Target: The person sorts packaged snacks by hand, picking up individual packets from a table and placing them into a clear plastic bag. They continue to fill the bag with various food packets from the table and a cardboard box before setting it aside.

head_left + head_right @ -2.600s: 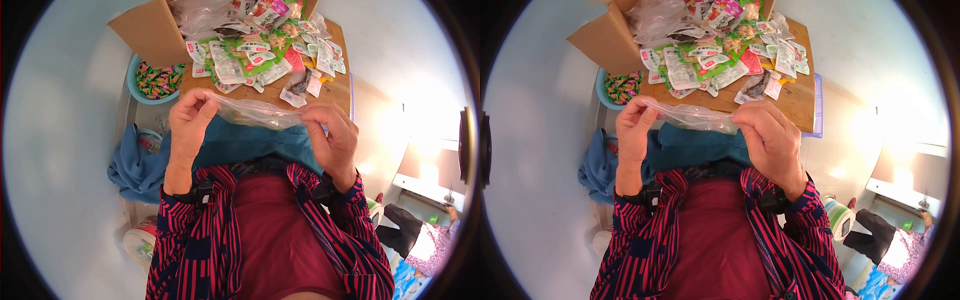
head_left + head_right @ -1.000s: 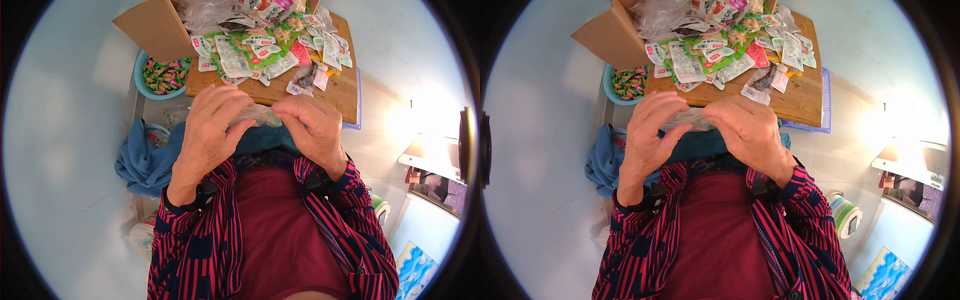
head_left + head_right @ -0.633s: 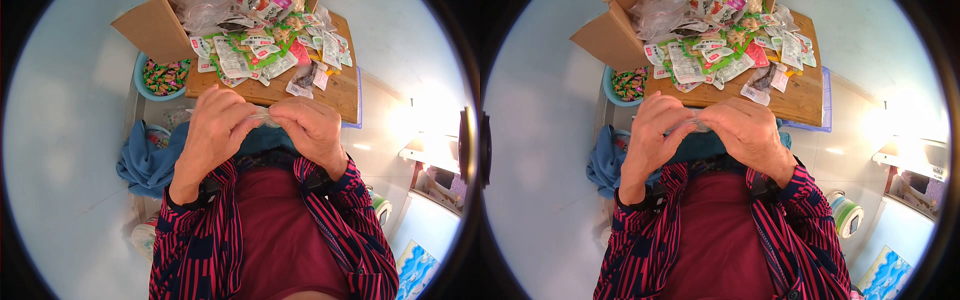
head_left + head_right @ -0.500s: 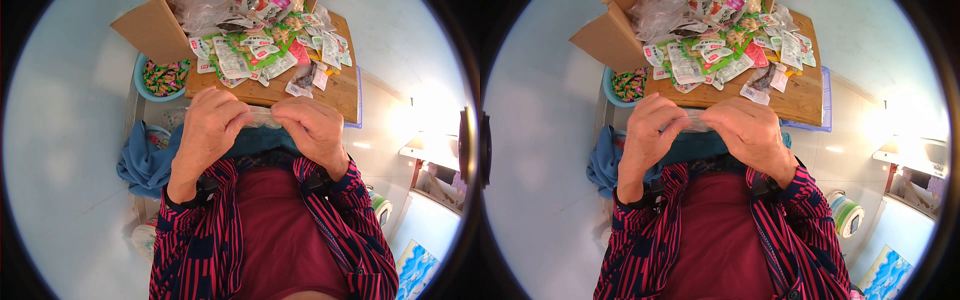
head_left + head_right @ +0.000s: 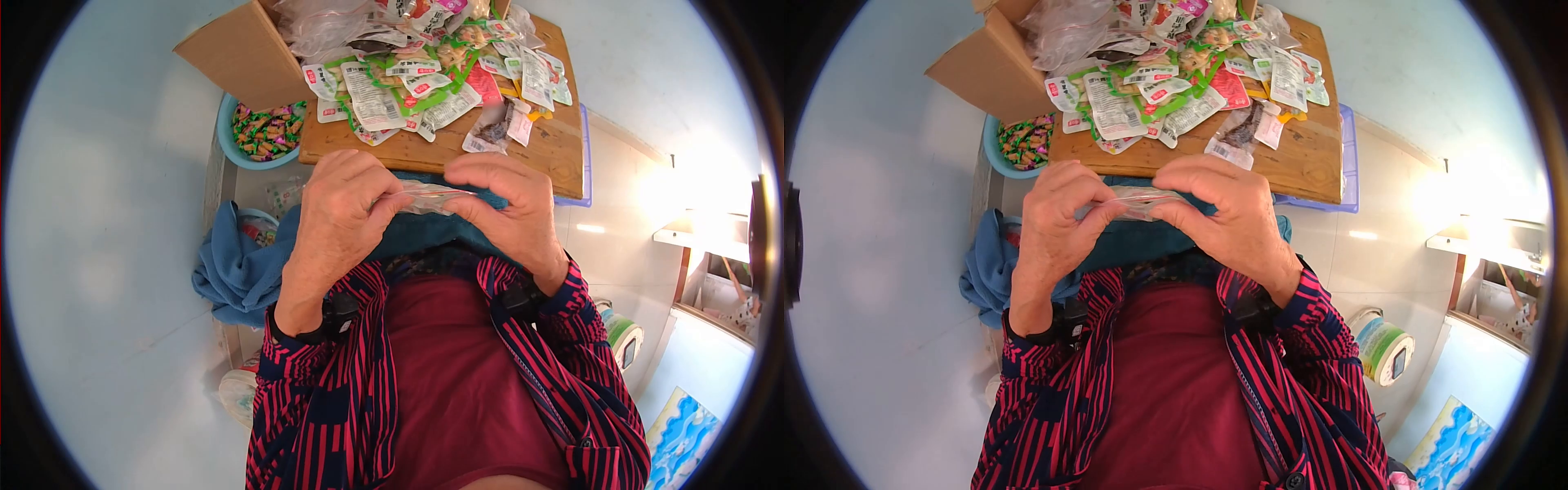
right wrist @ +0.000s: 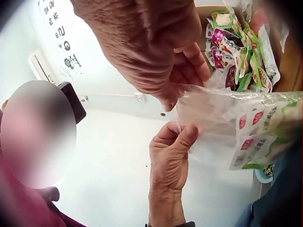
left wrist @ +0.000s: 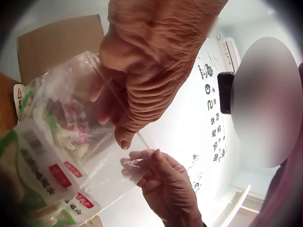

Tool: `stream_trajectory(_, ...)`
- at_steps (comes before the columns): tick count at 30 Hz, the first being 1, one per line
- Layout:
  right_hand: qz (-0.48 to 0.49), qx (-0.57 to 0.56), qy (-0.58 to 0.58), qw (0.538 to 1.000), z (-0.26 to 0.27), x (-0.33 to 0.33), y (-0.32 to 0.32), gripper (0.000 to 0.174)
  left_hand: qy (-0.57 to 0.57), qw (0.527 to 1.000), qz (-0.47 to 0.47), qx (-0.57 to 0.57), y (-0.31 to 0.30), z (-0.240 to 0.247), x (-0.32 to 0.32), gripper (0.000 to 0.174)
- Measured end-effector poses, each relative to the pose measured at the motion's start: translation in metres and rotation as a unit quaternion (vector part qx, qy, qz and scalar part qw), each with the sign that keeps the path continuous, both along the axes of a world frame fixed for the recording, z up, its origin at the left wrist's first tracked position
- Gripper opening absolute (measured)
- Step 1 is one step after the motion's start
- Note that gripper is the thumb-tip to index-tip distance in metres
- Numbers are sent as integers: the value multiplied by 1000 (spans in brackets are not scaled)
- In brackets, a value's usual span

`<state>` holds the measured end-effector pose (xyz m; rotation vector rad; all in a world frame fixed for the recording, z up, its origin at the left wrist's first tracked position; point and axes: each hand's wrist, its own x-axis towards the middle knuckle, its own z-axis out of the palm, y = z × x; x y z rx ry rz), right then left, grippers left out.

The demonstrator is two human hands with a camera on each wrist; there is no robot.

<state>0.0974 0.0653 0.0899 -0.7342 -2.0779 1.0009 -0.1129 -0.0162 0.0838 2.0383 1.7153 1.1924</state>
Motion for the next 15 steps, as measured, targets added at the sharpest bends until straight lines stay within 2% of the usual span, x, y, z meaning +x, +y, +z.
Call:
stream_trajectory(1, 30, -3, 5, 1000, -2, 1, 1, 18, 1, 1000, 2, -1, 0, 0, 1, 19)
stream_trajectory(15, 14, -17, 18, 1000, -5, -1, 0, 11, -11, 999, -34, -6, 0, 6, 0, 19)
